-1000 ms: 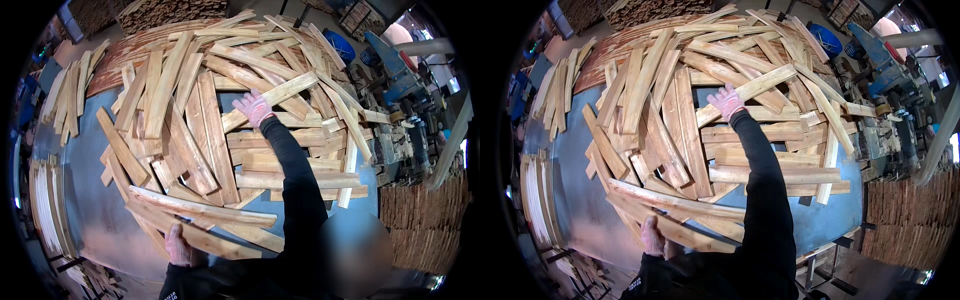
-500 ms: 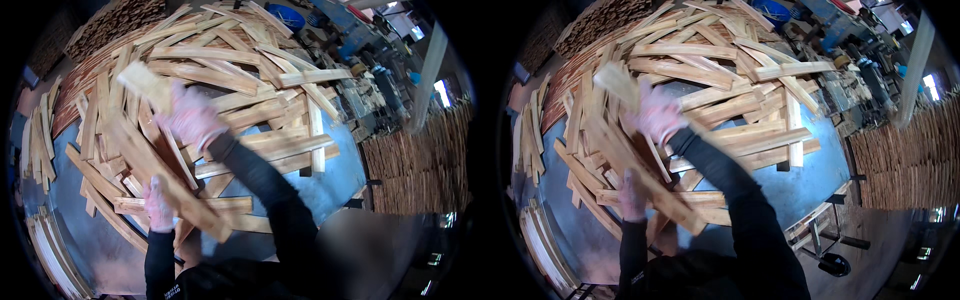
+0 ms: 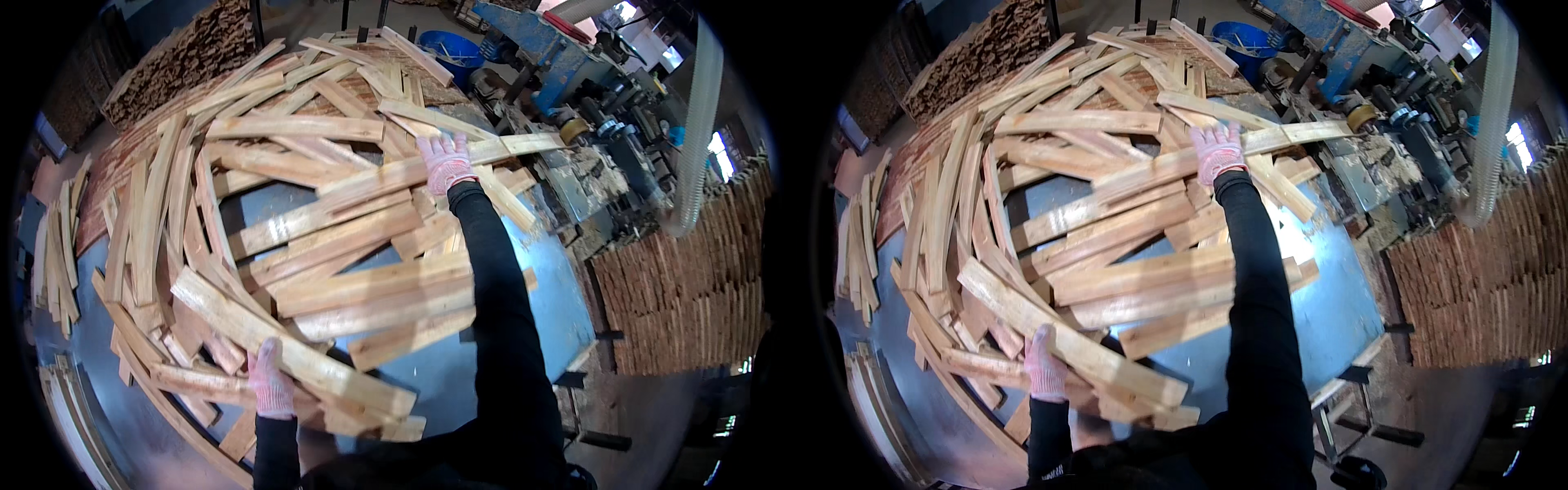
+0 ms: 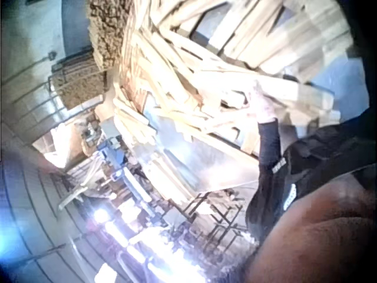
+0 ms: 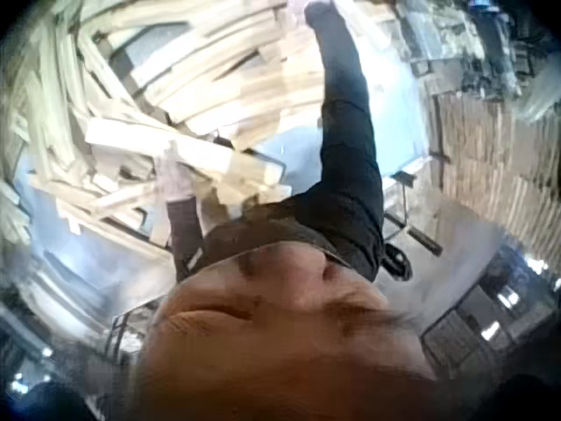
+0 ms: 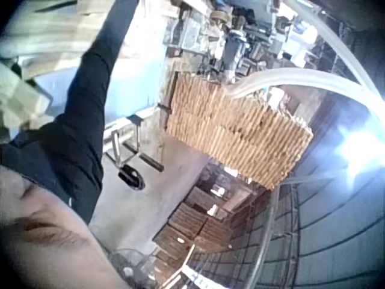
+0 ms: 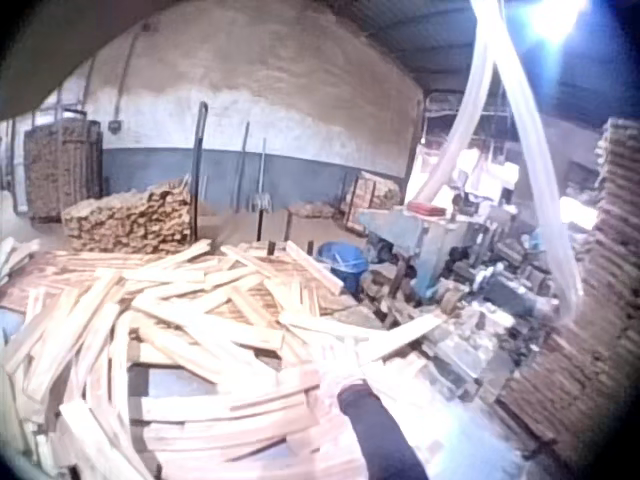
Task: The person repeatedly picks up thin wooden planks from a large pile on the floor and stacks them neatly on a metal rack. The person wears gloves and handles the planks one by one or in small groups, aligning them before placing them on the rack.
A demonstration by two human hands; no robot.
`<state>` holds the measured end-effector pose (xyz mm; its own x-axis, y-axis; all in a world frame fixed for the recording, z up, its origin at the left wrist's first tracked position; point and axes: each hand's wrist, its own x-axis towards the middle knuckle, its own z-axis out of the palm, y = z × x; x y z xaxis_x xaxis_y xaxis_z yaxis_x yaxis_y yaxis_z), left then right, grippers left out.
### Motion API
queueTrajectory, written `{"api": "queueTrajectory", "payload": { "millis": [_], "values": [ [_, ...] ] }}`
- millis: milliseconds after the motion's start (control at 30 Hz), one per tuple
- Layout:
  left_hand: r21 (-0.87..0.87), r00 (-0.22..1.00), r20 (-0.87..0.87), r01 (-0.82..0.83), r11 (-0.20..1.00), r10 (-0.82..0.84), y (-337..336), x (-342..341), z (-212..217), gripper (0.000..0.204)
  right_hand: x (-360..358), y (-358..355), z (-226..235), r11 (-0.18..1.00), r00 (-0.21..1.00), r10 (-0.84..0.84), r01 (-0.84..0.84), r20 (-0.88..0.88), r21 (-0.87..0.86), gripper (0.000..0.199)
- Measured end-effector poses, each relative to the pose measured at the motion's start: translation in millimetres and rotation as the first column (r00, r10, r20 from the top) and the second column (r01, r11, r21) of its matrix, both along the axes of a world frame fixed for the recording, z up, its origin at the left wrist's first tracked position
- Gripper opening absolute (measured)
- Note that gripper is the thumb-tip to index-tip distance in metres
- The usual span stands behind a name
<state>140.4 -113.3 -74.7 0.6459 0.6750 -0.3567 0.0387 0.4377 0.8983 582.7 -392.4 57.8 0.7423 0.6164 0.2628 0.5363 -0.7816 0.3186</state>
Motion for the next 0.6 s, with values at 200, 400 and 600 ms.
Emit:
{"api": "queueTrajectory", "payload": {
  "millis": [200,400,600],
  "values": [
    [-0.091,0.995,-0.014,-0.1,0.991,0.099,-26.7,29.0,62.2,0.036,0.9,31.3,-2.3,0.988,0.879,0.148,-0.113,-0.454,0.102,0.056],
    [-0.579,0.962,0.264,0.218,0.786,-0.072,13.3,62.9,11.7,0.061,-215.5,54.6,16.3,0.876,0.468,0.483,-0.237,-0.74,0.421,0.074],
    [-0.104,0.99,-0.052,0.122,0.987,-0.128,-28.0,74.1,19.6,0.052,-72.6,3.9,18.0,0.669,0.63,0.715,-0.492,-0.302,0.557,0.043]
  ]
}}
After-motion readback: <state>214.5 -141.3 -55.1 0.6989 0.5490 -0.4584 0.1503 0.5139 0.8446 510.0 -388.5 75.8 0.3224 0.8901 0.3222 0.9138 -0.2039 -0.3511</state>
